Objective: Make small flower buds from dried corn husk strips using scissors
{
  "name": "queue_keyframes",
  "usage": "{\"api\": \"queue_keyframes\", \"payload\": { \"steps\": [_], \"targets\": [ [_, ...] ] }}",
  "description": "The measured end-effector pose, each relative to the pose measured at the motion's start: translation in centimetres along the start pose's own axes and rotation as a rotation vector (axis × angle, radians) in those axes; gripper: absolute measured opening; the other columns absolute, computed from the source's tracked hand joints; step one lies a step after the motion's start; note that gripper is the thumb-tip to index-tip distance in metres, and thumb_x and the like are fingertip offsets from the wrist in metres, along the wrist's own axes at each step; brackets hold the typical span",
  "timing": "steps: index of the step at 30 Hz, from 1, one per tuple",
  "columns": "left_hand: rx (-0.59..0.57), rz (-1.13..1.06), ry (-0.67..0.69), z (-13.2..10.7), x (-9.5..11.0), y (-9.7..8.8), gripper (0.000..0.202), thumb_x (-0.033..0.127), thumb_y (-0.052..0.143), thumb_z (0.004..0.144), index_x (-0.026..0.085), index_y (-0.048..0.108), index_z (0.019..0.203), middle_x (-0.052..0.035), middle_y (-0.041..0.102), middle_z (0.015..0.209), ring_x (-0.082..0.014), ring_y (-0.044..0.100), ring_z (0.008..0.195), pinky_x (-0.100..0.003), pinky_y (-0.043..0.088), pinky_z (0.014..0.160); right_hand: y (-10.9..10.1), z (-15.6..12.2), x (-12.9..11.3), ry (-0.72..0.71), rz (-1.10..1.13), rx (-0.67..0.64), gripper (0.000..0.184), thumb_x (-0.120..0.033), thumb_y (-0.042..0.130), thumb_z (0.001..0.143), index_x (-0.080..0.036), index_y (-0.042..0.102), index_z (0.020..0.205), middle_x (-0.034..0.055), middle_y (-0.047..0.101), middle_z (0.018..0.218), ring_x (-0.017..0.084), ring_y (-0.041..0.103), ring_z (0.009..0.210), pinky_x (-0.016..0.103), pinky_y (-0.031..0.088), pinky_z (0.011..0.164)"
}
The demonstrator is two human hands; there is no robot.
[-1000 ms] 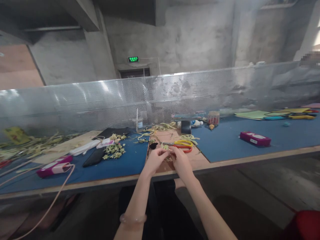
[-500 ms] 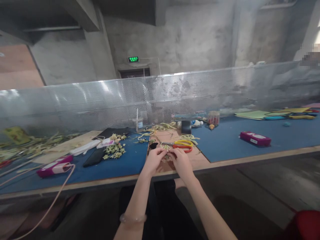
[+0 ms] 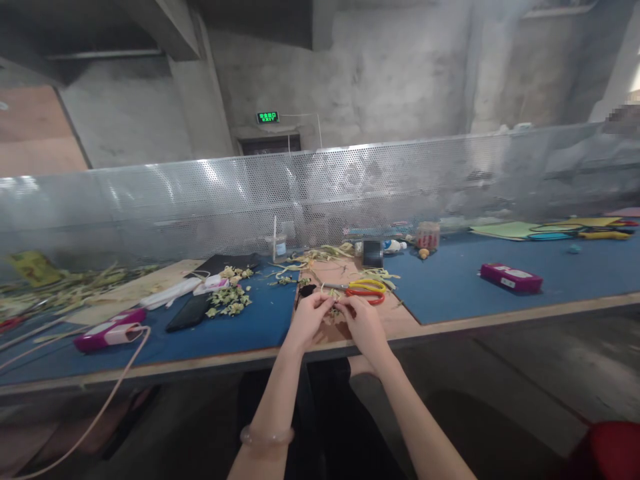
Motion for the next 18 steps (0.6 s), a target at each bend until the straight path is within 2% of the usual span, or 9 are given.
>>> {"api": "queue_keyframes", "payload": {
  "steps": [4,6,9,13,18],
  "targets": [
    [0.090,0.004,0.078,-0.2,0.5,-0.7,0.030,0.039,0.056,0.074,0.017,0.059,0.093,-0.0050,0.065,0.081,-0.0147,0.059,0.069,-0.023,0.045,0.060,0.0,0.1,0.3,0.040,0.000,-0.005,0.016,-0.022,0.048,0.082,-0.017,0.062,0.079,0.0074,0.064,0.076,0.020,0.058,0.073,0.030,0.045,0.067],
    [0.127,0.066,0.151,-0.4,1.3,-1.0,0.024,0.035,0.056,0.075,0.018,0.061,0.091,-0.0052,0.065,0.086,-0.0159,0.060,0.077,-0.026,0.047,0.068,0.2,0.2,0.4,0.060,0.014,-0.023,0.015,-0.022,0.048,0.081,-0.017,0.062,0.078,0.0072,0.064,0.076,0.020,0.058,0.072,0.030,0.045,0.066],
    [0.118,0.189,0.247,-0.5,2.2,-0.8,0.016,0.028,0.056,0.075,0.019,0.067,0.081,-0.0066,0.062,0.096,-0.0182,0.058,0.091,-0.028,0.045,0.080,0.2,0.3,0.6,0.075,0.055,-0.040,0.016,-0.023,0.047,0.082,-0.017,0.062,0.078,0.0062,0.065,0.075,0.020,0.059,0.070,0.030,0.044,0.065],
    [0.091,0.260,0.222,-0.2,1.8,-0.4,0.016,0.024,0.057,0.074,0.021,0.071,0.078,-0.0074,0.059,0.102,-0.0194,0.057,0.093,-0.029,0.048,0.078,-0.2,0.4,0.7,0.098,0.126,-0.031,0.017,-0.021,0.047,0.081,-0.017,0.063,0.077,0.0059,0.066,0.074,0.019,0.059,0.067,0.029,0.044,0.064],
    [0.051,0.270,0.209,-0.2,1.6,0.0,0.015,0.025,0.058,0.072,0.021,0.072,0.079,-0.0069,0.062,0.101,-0.0207,0.058,0.092,-0.031,0.048,0.077,-0.7,0.4,0.9,0.142,0.175,-0.039,0.018,-0.022,0.048,0.080,-0.016,0.063,0.074,0.0057,0.067,0.072,0.018,0.059,0.063,0.028,0.044,0.062]
  ]
}}
Point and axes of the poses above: each hand's wrist, its own z-axis towards the middle knuckle, its own y-axis out of the palm, x = y × z, the point moved 7 cm from there along z, towards the middle knuckle
